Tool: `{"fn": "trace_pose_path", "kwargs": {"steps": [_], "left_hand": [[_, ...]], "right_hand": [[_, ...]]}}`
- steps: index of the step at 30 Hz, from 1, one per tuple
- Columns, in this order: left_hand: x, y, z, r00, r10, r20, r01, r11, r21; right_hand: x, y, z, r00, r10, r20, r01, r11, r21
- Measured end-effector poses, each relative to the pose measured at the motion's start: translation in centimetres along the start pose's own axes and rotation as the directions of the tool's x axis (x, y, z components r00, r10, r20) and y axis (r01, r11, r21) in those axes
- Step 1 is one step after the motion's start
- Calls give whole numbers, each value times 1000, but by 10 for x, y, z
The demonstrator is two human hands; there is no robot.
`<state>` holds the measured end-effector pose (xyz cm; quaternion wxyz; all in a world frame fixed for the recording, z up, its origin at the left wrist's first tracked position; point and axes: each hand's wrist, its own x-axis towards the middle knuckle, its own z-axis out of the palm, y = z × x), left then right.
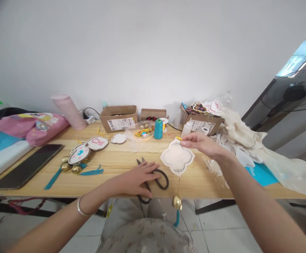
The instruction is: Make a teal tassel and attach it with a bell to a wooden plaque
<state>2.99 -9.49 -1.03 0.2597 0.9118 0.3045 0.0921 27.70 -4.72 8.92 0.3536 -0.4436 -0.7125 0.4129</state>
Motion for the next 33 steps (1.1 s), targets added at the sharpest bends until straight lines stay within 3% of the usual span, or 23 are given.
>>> {"fn": "trace_pose_path", "kwargs": {"steps": [2,4,6,12,14,17,20,21,26,29,33], "left_hand": [[-4,1,0,999,-23,22,22,999,49],[-9,-2,-6,998,-65,22,64,996,65],[-16,-8,-14,994,-102,26,100,994,53],[-44,-49,-38,975,-204,91,204,979,11],[-47,-62,-45,974,-219,65,220,975,-21],[-29,-74,-46,969,-237,-73,231,970,-80],[10,-72,-30,931,-237,-278,213,970,-114],[25,-69,-22,927,-224,-300,200,974,-109],[75,-42,10,971,-121,-207,126,992,11],[80,-31,13,966,-137,-220,148,988,34],[78,-27,14,966,-149,-214,156,988,19]], "right_hand": [[4,17,14,979,80,189,-84,996,16],[11,36,25,950,127,286,-144,989,38],[21,54,32,940,124,318,-138,990,21],[61,96,44,936,-9,353,82,978,-192],[72,107,46,937,-37,347,123,966,-229],[82,119,45,942,-80,327,182,938,-294],[88,118,37,952,-125,280,224,905,-360],[90,116,34,956,-141,259,235,894,-381],[88,107,18,958,-281,61,268,797,-541],[62,110,22,947,-320,-13,241,737,-631],[31,119,41,979,-205,-9,147,731,-666]]}}
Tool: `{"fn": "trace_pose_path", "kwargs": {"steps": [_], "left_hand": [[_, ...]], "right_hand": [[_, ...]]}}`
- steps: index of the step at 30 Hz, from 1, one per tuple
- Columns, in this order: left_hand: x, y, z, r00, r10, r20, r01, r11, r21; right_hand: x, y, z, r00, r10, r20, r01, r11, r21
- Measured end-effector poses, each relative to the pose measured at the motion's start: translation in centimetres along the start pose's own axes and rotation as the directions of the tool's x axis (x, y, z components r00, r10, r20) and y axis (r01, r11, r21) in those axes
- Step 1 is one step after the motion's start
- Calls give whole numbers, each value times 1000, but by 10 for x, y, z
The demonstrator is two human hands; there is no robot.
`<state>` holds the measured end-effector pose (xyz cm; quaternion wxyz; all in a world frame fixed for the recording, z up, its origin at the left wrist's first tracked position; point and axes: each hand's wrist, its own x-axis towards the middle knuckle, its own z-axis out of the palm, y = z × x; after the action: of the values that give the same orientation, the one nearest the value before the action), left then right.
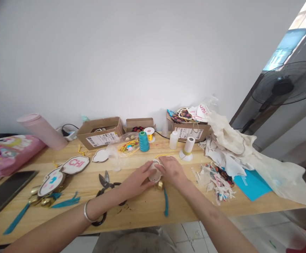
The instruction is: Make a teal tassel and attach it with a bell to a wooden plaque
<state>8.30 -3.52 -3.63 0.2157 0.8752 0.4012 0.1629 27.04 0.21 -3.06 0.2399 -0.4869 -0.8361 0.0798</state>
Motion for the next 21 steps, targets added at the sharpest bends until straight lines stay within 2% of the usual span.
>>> {"fn": "trace_pose_path", "kwargs": {"steps": [2,6,9,11,13,17,19,21], "left_hand": [[2,1,4,1000,25,-5,-25,1000,-8],[8,11,7,999,34,-10,-34,999,-27],[8,18,-8,998,67,18,-66,996,-60],[4,15,-25,997,73,8,-72,993,-90],[-3,0,-44,999,30,-42,-35,993,-117],[-10,-56,-74,973,-124,-193,97,985,-144],[-5,-82,-81,960,-167,-226,137,980,-143],[5,-99,-82,959,-171,-224,142,980,-143]], "right_hand": [[1,0,9,999,4,48,-4,1000,-11],[27,13,23,991,-72,116,68,997,39],[36,22,25,985,-123,119,116,991,60],[28,24,21,991,-115,66,111,992,58],[14,19,12,999,-47,13,46,995,84],[-12,-13,-6,991,133,-31,-123,968,221],[-15,-35,-10,985,143,-93,-113,955,274],[-11,-56,-7,986,123,-109,-82,943,322]]}}
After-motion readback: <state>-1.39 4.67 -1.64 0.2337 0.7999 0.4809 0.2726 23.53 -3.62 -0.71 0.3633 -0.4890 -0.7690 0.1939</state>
